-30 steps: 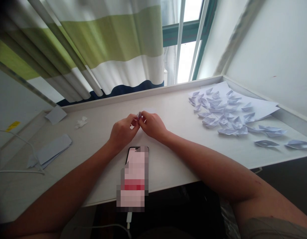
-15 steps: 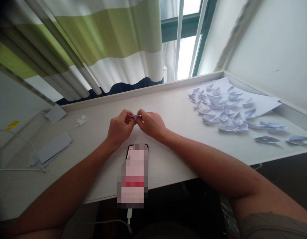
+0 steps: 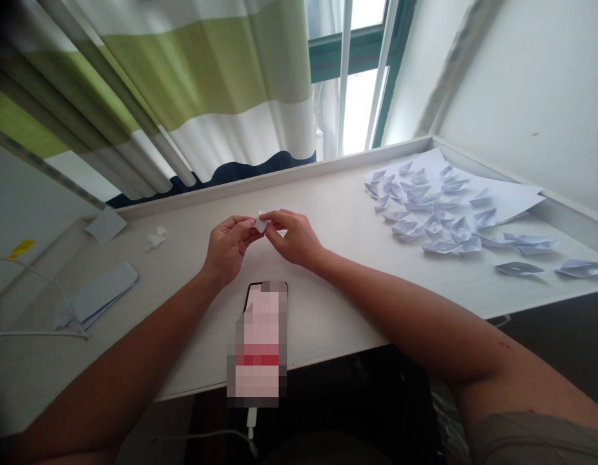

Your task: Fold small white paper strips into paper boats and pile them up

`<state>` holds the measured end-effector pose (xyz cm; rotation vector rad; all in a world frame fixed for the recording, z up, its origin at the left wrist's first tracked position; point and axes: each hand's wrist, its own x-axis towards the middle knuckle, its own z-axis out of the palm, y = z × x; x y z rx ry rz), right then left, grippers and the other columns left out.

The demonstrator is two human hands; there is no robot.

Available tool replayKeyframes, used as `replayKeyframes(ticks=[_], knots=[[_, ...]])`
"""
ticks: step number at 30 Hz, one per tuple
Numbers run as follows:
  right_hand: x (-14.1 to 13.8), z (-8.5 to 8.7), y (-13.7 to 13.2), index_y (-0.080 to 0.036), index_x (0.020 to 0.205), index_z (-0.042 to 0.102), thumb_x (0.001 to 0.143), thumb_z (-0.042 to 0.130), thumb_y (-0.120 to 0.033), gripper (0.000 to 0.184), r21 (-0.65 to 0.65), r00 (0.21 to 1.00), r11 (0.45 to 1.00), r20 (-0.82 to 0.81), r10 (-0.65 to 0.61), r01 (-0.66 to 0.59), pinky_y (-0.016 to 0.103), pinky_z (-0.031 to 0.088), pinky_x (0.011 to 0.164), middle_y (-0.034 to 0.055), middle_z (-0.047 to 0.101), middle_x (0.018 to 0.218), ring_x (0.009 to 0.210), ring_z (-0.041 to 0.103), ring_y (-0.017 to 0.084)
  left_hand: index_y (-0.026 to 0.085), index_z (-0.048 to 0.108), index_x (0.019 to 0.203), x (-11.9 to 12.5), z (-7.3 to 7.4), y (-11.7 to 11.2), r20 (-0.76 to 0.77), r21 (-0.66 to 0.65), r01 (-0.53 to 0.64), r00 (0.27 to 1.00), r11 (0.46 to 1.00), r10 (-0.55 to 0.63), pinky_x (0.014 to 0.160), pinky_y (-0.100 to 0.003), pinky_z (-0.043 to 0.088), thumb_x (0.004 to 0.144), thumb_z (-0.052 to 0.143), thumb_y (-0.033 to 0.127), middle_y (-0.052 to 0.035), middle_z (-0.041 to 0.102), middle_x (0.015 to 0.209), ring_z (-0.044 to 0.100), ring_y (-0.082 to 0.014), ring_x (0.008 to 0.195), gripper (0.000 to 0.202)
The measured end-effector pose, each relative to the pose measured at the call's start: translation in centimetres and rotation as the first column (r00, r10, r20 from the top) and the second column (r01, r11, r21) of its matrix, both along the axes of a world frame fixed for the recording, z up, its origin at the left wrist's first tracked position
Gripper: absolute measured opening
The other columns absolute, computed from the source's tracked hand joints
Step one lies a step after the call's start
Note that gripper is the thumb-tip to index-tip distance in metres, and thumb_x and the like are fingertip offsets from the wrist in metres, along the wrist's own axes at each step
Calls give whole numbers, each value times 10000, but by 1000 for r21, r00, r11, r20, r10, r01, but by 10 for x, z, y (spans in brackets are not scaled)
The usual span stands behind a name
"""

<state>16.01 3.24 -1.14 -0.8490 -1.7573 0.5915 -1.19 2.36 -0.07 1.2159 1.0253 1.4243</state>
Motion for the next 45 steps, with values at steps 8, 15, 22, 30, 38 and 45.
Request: replayKeyframes(ticks=[8,15,22,30,38,45], knots=[[7,-1,5,-211,1069,727,953,764,-454,272,-171,985,981,-161,66,-94,422,664,862,80,808,967,910,784,241,197,646,956,0,-3,-6,-173,155,36,985,987,-8,850,-351,634,700,1014,422,-12,735,907,742,-160,822,502],[12,-2,13,-203,997,792,930,780,-485,290,-204,969,961,-198,149,-189,416,653,879,82,831,1004,957,777,242,206,699,985,3,-2,-10,-301,250,63,954,966,16,809,-322,621,772,967,418,-16,760,928,708,-141,785,402],[17,-1,18,-186,943,818,918,782,-458,276,-194,964,963,-226,142,-187,416,655,867,83,832,942,895,769,229,178,793,1029,-1,-6,-6,-224,190,33,975,981,10,811,-343,649,731,990,362,-34,797,882,747,-171,800,401],[17,-3,17,-192,885,794,915,765,-403,215,-186,970,968,-206,131,-170,407,653,820,65,823,890,872,768,234,182,868,912,1,-7,-5,-201,233,-71,972,970,120,780,-362,666,736,982,446,-64,840,842,785,-207,774,337],[16,-2,15,-194,887,732,946,731,-403,217,-163,975,976,-191,112,-144,395,627,800,54,795,874,827,735,215,199,870,858,3,-6,-6,-182,254,-131,967,958,181,732,-345,655,727,984,429,-51,833,813,764,-190,726,288],[11,-6,21,-198,890,667,951,733,-469,286,-175,957,973,-271,100,-151,383,585,768,34,729,822,776,677,190,160,796,937,4,-6,-4,-86,118,-53,994,992,64,736,-341,646,704,1000,495,-55,827,845,773,-185,719,457]])
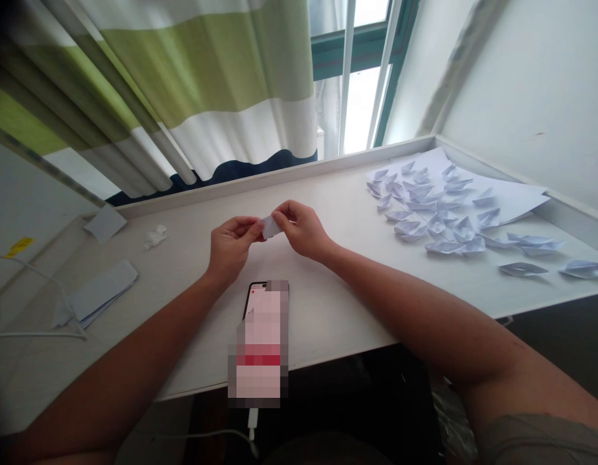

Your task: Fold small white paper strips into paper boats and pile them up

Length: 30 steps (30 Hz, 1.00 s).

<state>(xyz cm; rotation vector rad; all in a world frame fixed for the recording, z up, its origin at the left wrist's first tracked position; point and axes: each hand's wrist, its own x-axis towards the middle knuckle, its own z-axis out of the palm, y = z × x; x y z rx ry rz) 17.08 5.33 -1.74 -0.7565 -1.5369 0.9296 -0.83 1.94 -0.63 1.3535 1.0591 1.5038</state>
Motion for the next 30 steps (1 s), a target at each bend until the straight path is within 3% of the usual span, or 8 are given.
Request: replayKeyframes(ticks=[4,9,15,21,24,27,30], knots=[[1,-1,1,-197,883,669,937,745,-455,274,-17,999,999,-26,-28,28,370,593,742,29,716,807,747,666,176,150,754,1070,-1,2,-2,24,-161,131,991,978,-128,790,-371,655,661,1026,517,-95,848,966,817,-227,783,614],[0,3,-5,-192,875,671,935,775,-496,326,-39,999,999,-38,25,-26,336,605,686,26,715,808,722,666,160,139,803,925,0,5,-5,-51,-152,160,984,975,-169,784,-369,641,749,973,529,-103,846,887,820,-243,798,461],[5,7,-5,-175,822,721,904,800,-576,417,-95,993,990,46,113,-108,308,582,623,42,748,766,670,678,159,143,796,905,0,8,-7,-29,-192,219,973,957,-228,808,-379,643,730,982,534,-97,839,847,824,-246,805,467],[11,4,-1,-168,815,757,952,759,-449,313,-64,965,980,174,195,-187,315,564,663,44,760,758,701,682,167,153,781,849,-7,9,-6,-26,-319,324,936,891,-350,752,-370,645,739,969,531,-100,831,906,814,-271,904,436],[12,2,-1,-160,973,779,1006,698,-416,270,-58,963,982,195,186,-178,320,592,686,49,768,850,712,690,157,159,811,851,-9,5,-2,-64,-289,270,952,919,-300,737,-321,621,739,957,550,-81,821,895,774,-221,882,432],[14,3,-4,-199,1280,744,1026,693,-390,322,67,965,988,233,123,-142,331,630,729,59,753,1023,785,715,160,171,798,914,-9,2,2,19,-264,168,986,950,-168,725,-294,594,661,1006,514,-54,817,853,756,-186,818,474],[17,6,-5,-235,1237,788,997,741,-349,270,188,940,962,314,134,-199,341,658,765,82,713,1162,917,747,189,192,734,1023,-9,3,4,138,-261,113,987,959,-79,761,-307,604,573,1058,424,-31,821,838,769,-178,785,602]])
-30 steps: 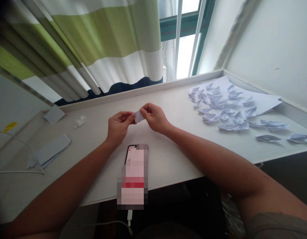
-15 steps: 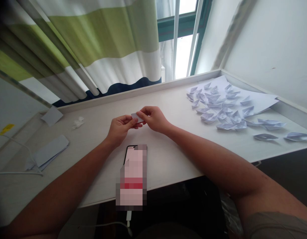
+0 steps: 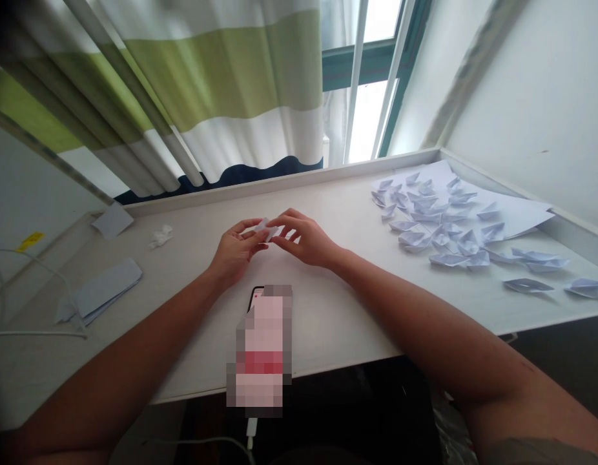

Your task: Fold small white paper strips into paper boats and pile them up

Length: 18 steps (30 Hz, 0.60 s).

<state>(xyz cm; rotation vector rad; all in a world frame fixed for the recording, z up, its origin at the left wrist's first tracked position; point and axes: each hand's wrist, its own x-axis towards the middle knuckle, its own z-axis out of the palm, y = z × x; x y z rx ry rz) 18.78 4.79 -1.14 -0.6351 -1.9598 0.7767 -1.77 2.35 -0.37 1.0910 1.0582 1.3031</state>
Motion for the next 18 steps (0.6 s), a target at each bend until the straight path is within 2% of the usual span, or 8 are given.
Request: replayKeyframes(ticks=[5,10,14,18], knots=[[2,2,1,-276,1103,851,1008,747,-395,185,27,1000,1000,9,5,-5,394,671,798,72,745,1103,938,754,211,230,629,1071,0,3,-2,8,43,7,1000,999,-7,776,-340,628,636,1034,412,-26,824,847,801,-210,816,622],[0,0,1,-261,1037,854,962,795,-440,203,-60,998,998,-58,-38,34,395,665,796,69,783,1062,930,763,215,210,699,1032,-1,3,-2,16,82,29,999,996,-31,816,-365,653,690,987,397,-28,816,845,793,-199,800,484],[-1,-1,3,-246,998,857,910,846,-431,205,-154,989,988,-139,-48,26,381,653,773,77,790,1061,955,759,225,216,745,1143,-4,1,-1,-7,126,68,998,990,-67,840,-395,664,712,964,400,-27,826,867,804,-220,846,517],[1,-3,7,-224,967,852,871,882,-472,268,-239,981,971,-192,-28,-19,392,652,776,75,799,1034,922,749,217,188,779,1087,-5,-1,0,-49,171,119,992,978,-113,887,-392,656,715,983,444,-45,830,910,797,-216,917,495]])
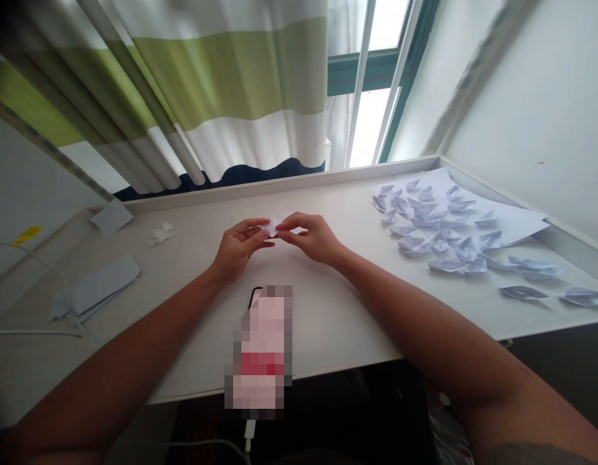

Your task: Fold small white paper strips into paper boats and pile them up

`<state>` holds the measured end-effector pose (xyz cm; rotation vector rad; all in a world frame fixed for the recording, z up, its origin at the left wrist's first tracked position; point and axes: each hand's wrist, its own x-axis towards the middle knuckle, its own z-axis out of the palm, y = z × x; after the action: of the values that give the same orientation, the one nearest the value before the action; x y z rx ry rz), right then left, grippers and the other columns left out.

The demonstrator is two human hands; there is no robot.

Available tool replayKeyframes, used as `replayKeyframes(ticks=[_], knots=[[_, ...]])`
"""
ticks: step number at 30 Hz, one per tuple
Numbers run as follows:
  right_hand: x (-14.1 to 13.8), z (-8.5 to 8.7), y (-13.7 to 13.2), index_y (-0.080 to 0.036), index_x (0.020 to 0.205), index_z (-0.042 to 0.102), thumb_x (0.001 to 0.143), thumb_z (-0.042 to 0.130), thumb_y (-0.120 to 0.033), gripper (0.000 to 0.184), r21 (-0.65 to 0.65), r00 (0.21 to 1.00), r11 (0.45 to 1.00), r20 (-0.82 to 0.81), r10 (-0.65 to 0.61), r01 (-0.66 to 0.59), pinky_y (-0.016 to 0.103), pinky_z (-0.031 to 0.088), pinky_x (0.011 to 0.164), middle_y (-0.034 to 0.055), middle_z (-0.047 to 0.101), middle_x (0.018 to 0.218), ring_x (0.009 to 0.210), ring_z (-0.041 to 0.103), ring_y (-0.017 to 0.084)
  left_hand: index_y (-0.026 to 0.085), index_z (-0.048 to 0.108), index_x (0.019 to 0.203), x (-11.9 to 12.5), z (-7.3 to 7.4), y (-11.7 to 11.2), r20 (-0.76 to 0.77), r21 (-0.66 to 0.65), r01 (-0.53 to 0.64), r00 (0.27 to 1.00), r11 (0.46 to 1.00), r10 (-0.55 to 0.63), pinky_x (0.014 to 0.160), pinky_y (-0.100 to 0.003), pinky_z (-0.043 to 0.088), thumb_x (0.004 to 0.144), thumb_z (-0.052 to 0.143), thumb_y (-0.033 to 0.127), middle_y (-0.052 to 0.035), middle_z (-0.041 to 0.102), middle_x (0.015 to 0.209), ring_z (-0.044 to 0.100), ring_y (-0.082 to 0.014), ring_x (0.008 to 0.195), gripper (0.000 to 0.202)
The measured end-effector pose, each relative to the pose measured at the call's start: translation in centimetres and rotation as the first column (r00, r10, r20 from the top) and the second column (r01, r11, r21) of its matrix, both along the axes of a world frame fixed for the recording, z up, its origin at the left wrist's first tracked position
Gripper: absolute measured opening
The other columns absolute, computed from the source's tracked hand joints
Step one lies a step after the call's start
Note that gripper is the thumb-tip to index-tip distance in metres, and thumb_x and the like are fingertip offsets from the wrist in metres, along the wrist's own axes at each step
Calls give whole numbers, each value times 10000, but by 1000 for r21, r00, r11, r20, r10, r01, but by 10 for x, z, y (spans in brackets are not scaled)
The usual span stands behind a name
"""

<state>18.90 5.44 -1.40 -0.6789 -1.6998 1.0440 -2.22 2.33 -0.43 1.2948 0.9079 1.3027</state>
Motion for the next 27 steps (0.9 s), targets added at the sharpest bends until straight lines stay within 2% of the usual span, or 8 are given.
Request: replayKeyframes(ticks=[4,9,14,21,27], knots=[[2,2,1,-204,942,840,837,906,-502,323,-57,1000,998,-8,23,-23,389,652,779,64,811,957,878,753,209,177,794,1060,-2,-1,1,-51,32,23,998,999,-21,900,-392,647,712,1002,443,-42,825,876,786,-199,877,485],[2,7,-1,-194,922,836,826,914,-483,314,-66,998,996,-8,62,-62,380,650,769,51,813,896,805,737,183,183,797,1063,-6,2,1,-132,63,19,991,998,-10,887,-379,627,712,1007,464,-28,805,788,775,-190,802,496],[0,9,-2,-190,889,819,822,910,-537,365,-72,997,995,-10,71,-72,378,659,741,52,816,874,819,747,193,204,805,1049,-6,6,-2,-173,84,7,985,996,8,894,-392,623,700,1013,485,-29,808,765,802,-225,841,494],[-1,5,-2,-167,907,782,853,890,-570,420,-108,993,988,-45,110,-114,350,668,730,73,808,906,877,773,201,194,786,1002,-5,6,-1,-160,90,17,987,996,-2,882,-404,632,709,1002,520,-72,844,868,831,-258,902,489],[-6,1,-2,-184,903,718,876,828,-669,497,-130,996,988,-48,76,-82,321,658,682,59,803,872,853,789,196,187,785,1027,-5,2,1,-168,98,20,986,995,-3,849,-394,625,742,977,541,-83,850,875,838,-268,905,493]])
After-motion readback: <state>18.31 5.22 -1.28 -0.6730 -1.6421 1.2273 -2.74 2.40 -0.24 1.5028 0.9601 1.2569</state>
